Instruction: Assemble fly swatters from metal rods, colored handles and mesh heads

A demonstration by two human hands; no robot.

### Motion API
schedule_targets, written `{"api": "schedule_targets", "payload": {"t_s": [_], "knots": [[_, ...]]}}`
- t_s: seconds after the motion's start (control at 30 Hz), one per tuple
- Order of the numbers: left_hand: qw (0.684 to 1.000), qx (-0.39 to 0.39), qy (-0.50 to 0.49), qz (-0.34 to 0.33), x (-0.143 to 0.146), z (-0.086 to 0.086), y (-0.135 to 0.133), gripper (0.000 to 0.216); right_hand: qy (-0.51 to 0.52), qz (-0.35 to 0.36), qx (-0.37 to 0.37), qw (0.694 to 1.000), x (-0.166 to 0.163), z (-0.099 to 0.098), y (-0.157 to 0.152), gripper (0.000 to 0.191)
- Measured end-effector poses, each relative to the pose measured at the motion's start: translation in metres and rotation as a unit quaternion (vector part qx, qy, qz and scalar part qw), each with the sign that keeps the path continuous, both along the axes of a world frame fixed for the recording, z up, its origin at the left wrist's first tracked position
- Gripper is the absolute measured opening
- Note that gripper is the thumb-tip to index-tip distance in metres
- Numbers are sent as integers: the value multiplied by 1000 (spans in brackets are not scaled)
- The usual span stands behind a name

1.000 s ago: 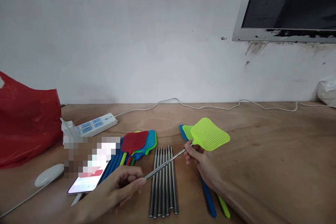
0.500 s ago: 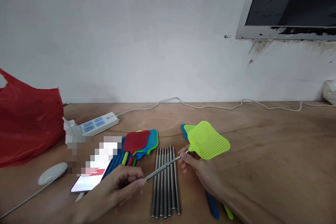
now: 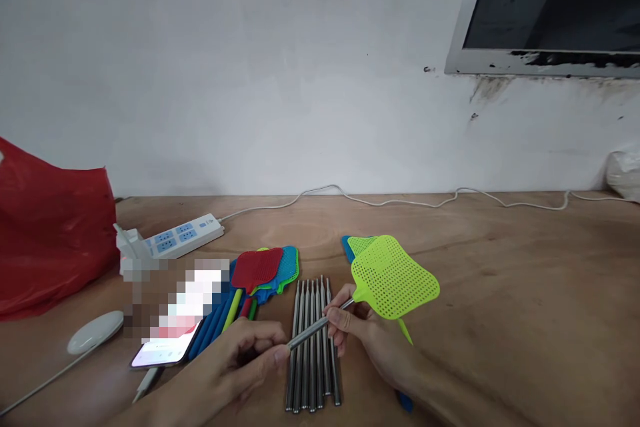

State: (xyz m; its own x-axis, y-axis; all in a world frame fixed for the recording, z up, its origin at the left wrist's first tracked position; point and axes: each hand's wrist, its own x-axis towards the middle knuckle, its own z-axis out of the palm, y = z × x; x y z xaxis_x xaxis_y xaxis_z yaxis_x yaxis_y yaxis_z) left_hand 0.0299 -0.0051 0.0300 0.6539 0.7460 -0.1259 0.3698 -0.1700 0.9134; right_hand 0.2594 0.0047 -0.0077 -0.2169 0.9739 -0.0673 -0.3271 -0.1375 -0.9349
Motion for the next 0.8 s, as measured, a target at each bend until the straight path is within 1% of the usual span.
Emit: {"api": "schedule_targets", "payload": {"t_s": [0.13,0.3,0.47,0.57,0.67,0.8], "knots": [[999,-33,0,13,-3,6,1,52,8,-62,-18,998,5,9,7,39],[999,-42,-2,17,-7,8,3,53,8,-68,-20,997,6,13,10,40],[998,-62,-1,23,-12,-5,3,51,19,-41,-16,999,2,9,7,36],[997,-69,-7,33,-16,-12,3,50,65,-34,-22,997,4,9,10,39],[998,-43,7,34,-22,-12,3,48,112,-78,-37,990,8,10,15,45],[998,15,59,36,-27,-7,1,47,99,-127,-48,986,8,8,19,43]]}}
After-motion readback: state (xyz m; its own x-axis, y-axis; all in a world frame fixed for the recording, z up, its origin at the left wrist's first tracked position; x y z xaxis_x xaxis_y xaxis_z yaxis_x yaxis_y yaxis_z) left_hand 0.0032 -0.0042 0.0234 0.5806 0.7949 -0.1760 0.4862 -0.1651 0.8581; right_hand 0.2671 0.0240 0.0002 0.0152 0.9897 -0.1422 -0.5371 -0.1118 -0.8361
